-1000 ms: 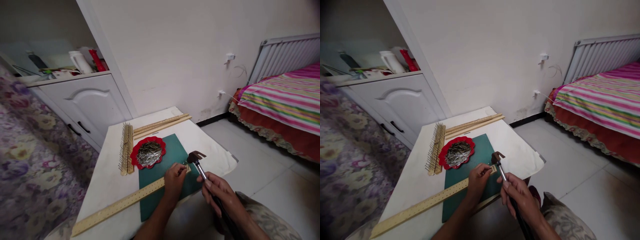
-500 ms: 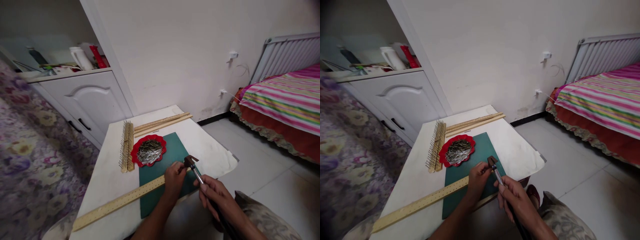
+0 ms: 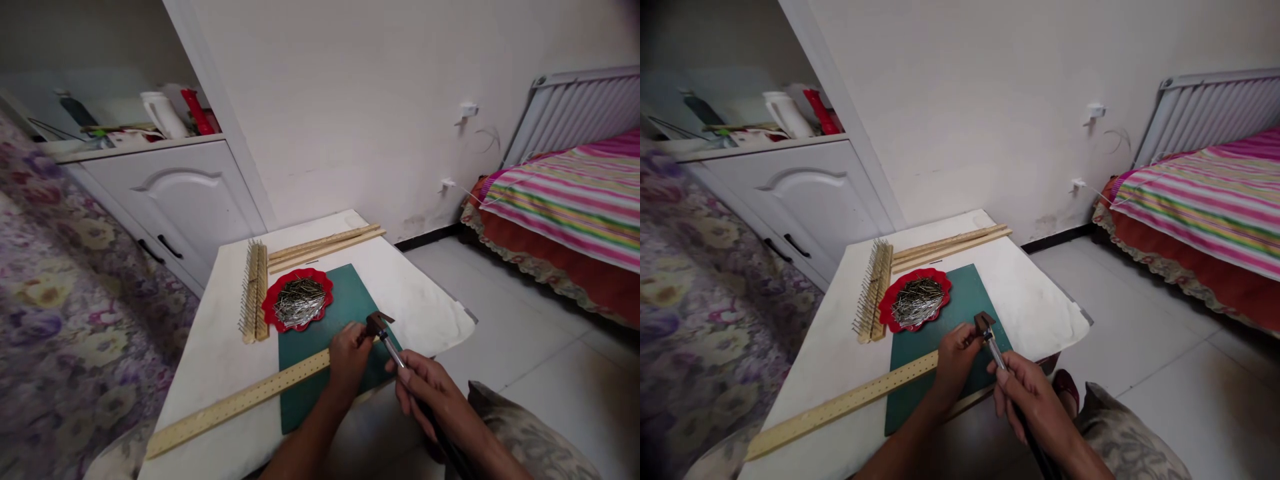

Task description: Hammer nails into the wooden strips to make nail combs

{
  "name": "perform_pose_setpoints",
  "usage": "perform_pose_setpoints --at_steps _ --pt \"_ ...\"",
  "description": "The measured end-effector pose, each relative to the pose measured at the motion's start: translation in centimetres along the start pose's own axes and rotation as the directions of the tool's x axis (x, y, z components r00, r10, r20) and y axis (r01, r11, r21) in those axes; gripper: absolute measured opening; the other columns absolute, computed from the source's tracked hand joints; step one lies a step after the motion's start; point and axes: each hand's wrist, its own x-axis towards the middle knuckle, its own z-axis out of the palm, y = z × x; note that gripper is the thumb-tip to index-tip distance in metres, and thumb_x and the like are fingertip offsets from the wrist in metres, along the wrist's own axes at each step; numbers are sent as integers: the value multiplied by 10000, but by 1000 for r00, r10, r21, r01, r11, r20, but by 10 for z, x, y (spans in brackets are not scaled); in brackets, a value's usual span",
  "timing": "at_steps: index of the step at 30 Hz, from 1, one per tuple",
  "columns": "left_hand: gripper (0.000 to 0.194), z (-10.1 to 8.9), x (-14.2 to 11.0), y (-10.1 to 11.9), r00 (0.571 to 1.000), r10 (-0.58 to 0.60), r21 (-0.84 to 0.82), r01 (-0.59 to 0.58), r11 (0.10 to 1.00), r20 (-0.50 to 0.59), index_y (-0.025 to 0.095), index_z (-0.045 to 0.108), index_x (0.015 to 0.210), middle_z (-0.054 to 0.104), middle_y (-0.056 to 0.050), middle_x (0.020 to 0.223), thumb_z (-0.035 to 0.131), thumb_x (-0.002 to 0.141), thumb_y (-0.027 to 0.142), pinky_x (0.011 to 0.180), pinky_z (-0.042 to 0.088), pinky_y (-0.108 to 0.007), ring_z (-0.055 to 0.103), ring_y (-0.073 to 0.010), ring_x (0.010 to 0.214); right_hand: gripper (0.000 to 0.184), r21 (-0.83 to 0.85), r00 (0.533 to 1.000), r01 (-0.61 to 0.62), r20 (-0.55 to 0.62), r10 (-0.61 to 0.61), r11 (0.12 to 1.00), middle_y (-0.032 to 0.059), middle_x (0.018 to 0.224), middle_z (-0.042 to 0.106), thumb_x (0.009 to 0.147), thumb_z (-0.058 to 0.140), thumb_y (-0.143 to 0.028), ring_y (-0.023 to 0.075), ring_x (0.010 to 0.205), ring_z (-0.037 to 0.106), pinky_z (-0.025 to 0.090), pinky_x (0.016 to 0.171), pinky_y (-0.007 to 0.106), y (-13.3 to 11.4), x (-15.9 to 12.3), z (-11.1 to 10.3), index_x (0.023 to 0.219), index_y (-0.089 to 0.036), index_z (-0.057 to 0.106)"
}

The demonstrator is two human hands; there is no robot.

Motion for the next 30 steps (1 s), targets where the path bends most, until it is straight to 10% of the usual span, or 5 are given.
perform_pose_setpoints --at_steps 19,30 --pt "90 -16 -8 7 999 29 -65 -28 997 20 177 638 745 585 2 714 557 778 199 593 396 -214 534 -107 630 289 89 999 31 -34 -28 996 -58 529 585 860 506 -448 13 234 341 161 275 144 -5 -1 -2 981 -185 513" --pt "148 -102 13 -26 991 1 263 34 964 -132 194 631 853 637 -26 836 488 826 220 660 416 -236 561 -138 718 268 88 1000 17 -10 -16 996 -49 556 590 860 503 -459 1 248 339 153 295 150 -6 3 -1 961 -210 514"
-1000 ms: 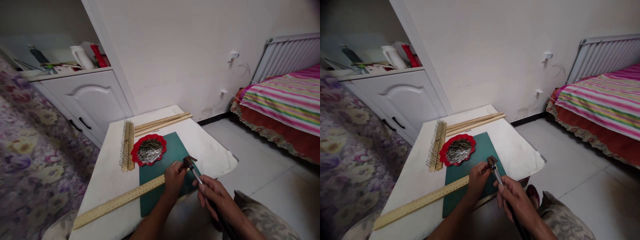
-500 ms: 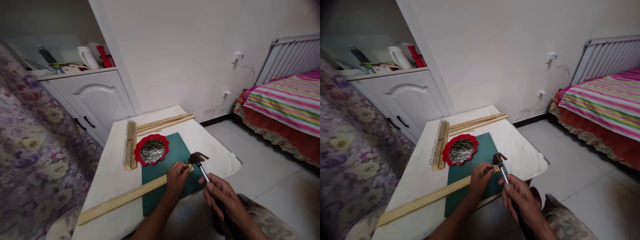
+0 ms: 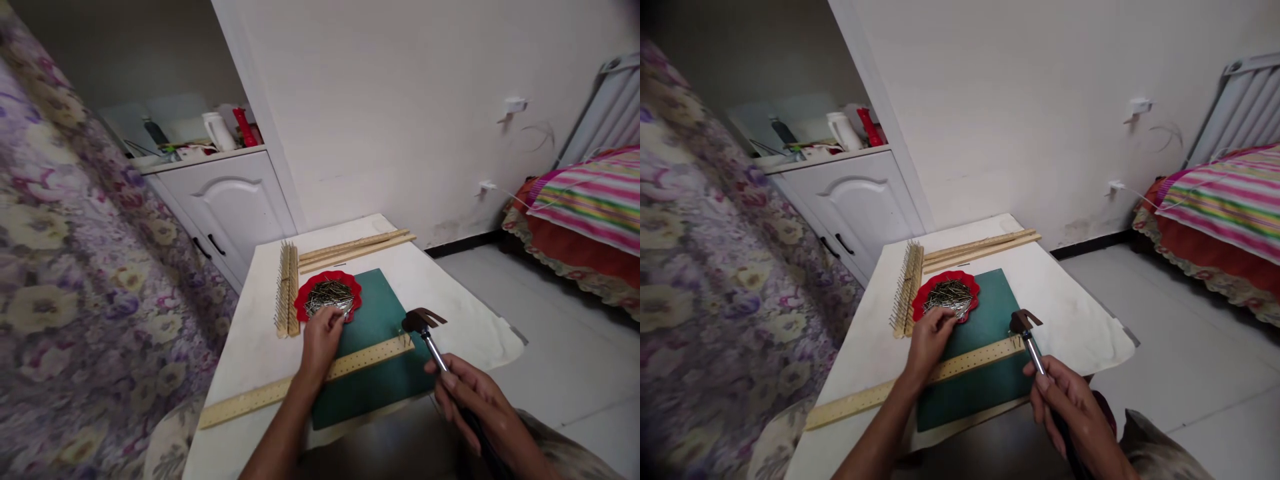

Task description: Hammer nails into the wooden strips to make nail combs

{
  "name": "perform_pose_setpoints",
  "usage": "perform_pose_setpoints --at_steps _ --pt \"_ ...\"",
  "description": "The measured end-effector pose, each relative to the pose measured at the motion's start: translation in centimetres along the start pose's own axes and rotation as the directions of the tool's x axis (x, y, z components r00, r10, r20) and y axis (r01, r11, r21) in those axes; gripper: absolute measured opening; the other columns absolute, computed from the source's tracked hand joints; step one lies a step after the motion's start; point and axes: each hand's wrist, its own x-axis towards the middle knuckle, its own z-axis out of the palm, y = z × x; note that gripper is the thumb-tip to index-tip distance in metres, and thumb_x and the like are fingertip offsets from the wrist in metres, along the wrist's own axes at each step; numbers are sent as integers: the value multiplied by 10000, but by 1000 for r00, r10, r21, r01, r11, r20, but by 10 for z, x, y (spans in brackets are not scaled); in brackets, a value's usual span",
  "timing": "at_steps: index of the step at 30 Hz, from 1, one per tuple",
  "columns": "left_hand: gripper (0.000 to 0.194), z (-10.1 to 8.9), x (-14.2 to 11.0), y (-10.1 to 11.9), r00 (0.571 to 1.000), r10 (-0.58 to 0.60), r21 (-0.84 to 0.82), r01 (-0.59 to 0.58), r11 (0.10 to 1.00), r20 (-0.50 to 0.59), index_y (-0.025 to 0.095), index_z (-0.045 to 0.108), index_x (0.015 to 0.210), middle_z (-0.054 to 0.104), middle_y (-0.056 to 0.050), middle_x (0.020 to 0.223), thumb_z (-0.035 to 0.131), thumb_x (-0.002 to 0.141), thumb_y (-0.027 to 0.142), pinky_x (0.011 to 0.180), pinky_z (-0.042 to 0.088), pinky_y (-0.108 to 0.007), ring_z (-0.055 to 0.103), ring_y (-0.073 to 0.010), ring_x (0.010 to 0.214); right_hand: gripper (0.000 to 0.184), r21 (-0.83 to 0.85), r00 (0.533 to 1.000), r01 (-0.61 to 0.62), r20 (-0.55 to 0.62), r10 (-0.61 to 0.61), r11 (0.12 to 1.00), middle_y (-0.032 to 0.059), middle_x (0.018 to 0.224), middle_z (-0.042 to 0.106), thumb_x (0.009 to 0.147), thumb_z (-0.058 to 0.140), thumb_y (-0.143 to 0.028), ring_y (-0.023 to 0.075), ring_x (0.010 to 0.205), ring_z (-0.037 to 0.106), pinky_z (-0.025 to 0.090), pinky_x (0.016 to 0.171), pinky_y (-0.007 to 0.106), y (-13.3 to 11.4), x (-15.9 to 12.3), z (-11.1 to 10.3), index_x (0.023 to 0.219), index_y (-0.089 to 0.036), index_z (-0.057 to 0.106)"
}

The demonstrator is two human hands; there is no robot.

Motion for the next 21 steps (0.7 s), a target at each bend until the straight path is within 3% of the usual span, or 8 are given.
perform_pose_setpoints --at_steps 3,5,11,21 --pt "120 -3 28 -11 987 -105 286 66 956 124 194 639 820 655 -34 878 526 795 224 712 406 -243 580 -161 816 269 -6 1000 -13 1 13 1000 -49 559 590 864 497 -457 2 249 342 154 297 151 -1 0 1 966 -208 507" --pt "112 3 43 -13 973 -160 363 91 927 167 191 650 786 670 -48 887 545 775 228 708 404 -253 593 -182 837 263 -21 1000 -18 -1 18 1000 -47 562 591 870 492 -448 3 255 346 164 306 151 -2 0 1 966 -203 507" --pt "149 21 57 -16 950 -242 433 138 891 195 198 676 758 700 -85 866 544 771 268 662 410 -286 622 -235 823 246 -34 1000 -3 8 3 999 -48 565 590 892 466 -424 5 255 347 156 301 151 4 4 0 997 -203 495" --pt "166 20 53 -21 956 -210 425 106 899 205 208 672 806 693 -71 923 511 806 247 701 401 -259 610 -200 874 281 -32 1000 -20 1 20 999 -53 562 591 862 498 -466 6 254 336 170 302 157 -1 5 3 968 -206 494"
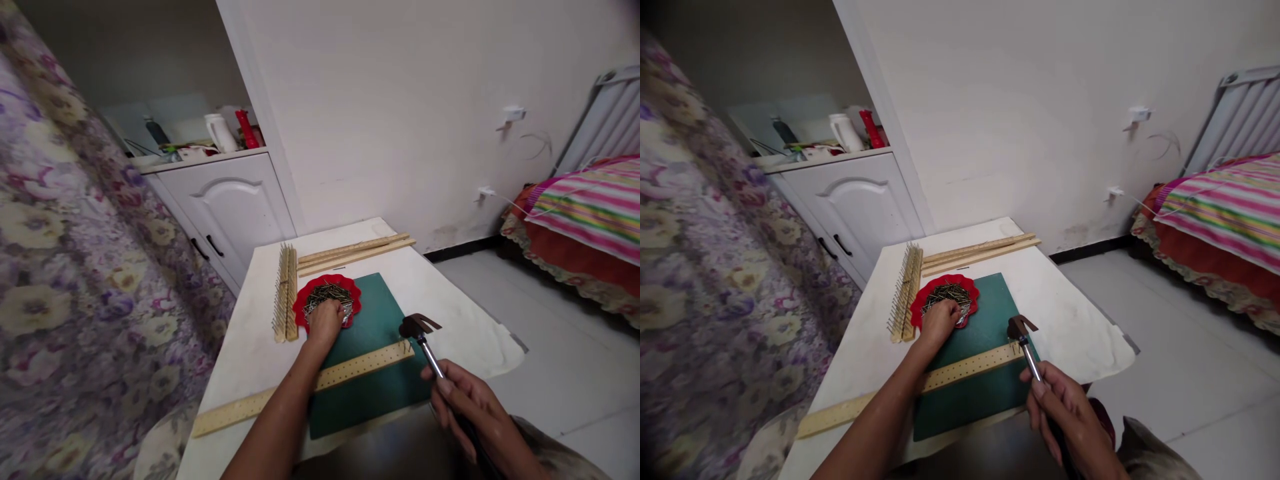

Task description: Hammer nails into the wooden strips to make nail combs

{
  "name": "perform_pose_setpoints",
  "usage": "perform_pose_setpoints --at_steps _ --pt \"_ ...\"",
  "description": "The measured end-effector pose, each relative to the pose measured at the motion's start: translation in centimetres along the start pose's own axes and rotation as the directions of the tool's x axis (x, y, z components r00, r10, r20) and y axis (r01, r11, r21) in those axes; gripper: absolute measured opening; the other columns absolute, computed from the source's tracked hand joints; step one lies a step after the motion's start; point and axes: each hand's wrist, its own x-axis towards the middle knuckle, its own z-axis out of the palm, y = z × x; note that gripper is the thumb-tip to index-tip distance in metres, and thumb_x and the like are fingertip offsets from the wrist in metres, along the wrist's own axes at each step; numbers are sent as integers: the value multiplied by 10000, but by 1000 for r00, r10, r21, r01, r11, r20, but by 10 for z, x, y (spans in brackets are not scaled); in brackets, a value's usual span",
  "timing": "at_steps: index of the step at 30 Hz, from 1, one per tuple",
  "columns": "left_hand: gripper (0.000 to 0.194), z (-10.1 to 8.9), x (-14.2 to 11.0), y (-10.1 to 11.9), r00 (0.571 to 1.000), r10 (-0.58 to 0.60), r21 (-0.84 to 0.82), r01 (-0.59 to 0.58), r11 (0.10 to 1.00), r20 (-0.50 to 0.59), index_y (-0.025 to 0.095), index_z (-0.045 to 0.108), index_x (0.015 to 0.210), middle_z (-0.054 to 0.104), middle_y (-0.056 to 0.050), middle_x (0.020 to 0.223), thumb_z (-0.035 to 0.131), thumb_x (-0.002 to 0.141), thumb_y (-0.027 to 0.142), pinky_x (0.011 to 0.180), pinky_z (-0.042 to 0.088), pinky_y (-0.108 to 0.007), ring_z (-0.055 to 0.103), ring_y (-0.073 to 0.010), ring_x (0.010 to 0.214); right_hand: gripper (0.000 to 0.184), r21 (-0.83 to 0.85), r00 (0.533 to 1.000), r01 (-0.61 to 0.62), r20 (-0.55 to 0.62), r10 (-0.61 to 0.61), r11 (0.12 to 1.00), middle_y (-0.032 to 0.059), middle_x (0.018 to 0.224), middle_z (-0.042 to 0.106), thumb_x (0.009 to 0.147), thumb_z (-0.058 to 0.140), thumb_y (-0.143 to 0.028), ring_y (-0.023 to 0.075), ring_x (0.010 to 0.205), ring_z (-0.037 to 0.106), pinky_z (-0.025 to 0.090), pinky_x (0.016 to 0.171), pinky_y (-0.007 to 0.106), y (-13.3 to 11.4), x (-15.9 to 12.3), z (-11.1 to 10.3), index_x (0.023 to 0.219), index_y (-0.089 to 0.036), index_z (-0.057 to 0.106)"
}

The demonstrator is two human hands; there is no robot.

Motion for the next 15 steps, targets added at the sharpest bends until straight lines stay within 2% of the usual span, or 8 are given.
perform_pose_setpoints --at_steps 6,10,15 --pt "112 -2 8 -4 998 50 -14 -50 999 27 183 667 720 686 -65 793 567 766 203 693 401 -257 617 -201 803 257 3 1000 17 12 -17 1000 -59 552 579 886 472 -433 3 253 330 157 291 146 4 0 -1 977 -194 476" --pt "118 -2 4 -8 995 100 -12 -100 995 -5 178 640 799 650 -58 886 531 804 221 694 402 -246 602 -191 838 240 -4 1000 30 10 -30 1000 -54 554 584 883 478 -434 6 254 334 164 296 150 5 2 -2 946 -203 490" --pt "201 0 -10 -7 987 139 -15 -140 990 -81 191 580 941 596 -60 1000 386 891 206 756 392 -253 573 -174 900 230 17 999 32 -3 -32 999 -46 553 580 894 446 -446 13 249 351 169 296 174 3 4 1 916 -230 520"
